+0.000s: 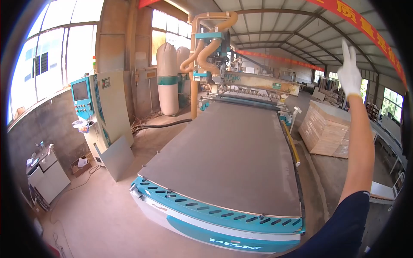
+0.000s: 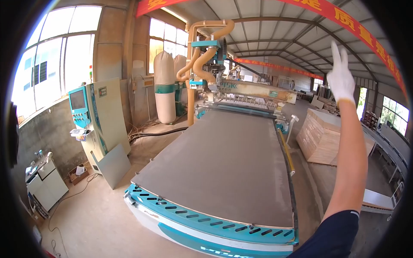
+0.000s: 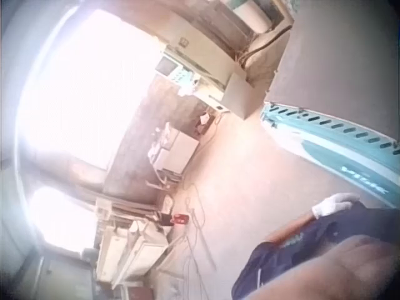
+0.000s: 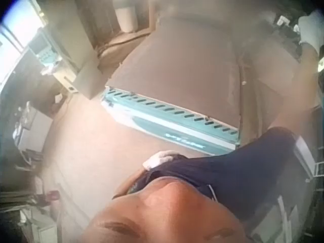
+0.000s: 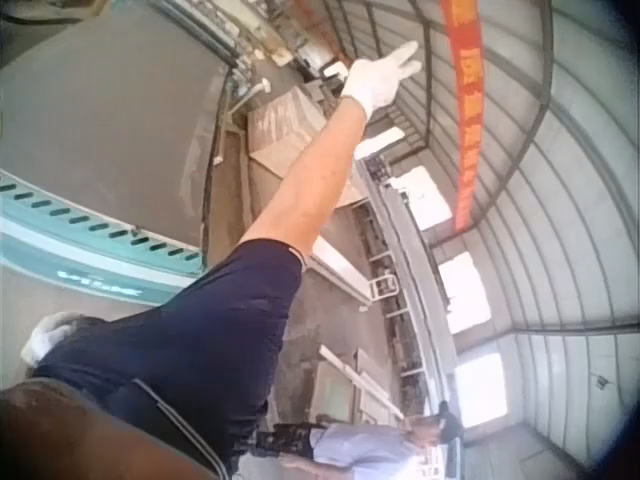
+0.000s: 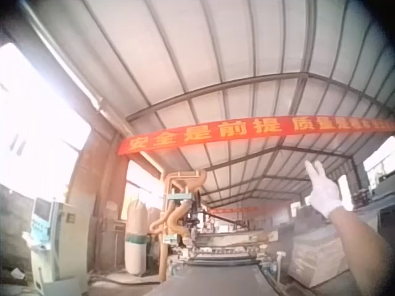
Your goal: The person operates a control panel by using a mouse and buttons, then walks over to a large machine table and touches the surface before returning to the control panel to press more buttons.
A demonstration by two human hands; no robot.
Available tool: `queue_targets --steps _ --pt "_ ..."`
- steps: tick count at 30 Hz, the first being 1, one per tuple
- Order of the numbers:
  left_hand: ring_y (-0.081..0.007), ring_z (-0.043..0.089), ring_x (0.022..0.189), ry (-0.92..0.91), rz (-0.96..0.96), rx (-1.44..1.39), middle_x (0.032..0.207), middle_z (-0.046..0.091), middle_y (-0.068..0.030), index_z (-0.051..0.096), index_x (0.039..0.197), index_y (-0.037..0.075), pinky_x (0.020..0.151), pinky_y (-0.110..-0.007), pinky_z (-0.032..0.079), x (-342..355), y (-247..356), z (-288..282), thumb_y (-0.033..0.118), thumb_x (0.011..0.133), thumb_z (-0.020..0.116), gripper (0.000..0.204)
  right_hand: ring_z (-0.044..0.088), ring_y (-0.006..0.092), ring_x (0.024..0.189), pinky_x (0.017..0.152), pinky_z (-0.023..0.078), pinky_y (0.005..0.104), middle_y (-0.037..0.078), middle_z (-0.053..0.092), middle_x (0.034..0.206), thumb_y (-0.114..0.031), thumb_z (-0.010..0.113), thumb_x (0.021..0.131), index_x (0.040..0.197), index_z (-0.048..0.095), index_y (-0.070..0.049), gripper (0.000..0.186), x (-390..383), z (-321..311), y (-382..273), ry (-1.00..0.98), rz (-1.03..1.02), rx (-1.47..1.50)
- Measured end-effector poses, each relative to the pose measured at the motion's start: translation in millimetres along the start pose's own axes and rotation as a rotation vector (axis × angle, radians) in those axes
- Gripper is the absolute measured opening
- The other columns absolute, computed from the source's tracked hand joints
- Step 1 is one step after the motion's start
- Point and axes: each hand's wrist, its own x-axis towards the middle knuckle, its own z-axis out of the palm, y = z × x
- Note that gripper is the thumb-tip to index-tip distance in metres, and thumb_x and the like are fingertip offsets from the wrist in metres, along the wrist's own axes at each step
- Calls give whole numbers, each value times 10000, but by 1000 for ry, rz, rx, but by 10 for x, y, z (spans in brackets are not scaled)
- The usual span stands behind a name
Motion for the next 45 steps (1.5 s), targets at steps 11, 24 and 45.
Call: queue_targets --steps 11,24,45 --pt "-321 603 1181 62 110 -62 1291 641 -209 625 1291 -18 1056 -395 434 -670 349 -1530 265 964 522 445 671 434 1049 793 592 512 170 253 1623 43 508 835 1593 77 -386 972 563 394 -1448 273 -308 -169" --pt "-236 586 1174 -131 193 -164 1367 600 -111 481 1452 7 1051 -377 428 -2239 315 -2962 226 993 548 513 586 420 1229 796 602 476 155 214 1641 33 511 845 1604 100 -335 938 135 -407 -2943 290 -450 -421" --pt "-272 530 1312 232 253 -29 1413 577 -125 521 1435 69 1147 -366 358 -3551 -179 -5525 386 1061 442 497 626 306 1184 997 506 403 136 620 1341 -278 594 898 1328 603 -98 467 -7726 -16 -8510 -1782 -1365 1322"
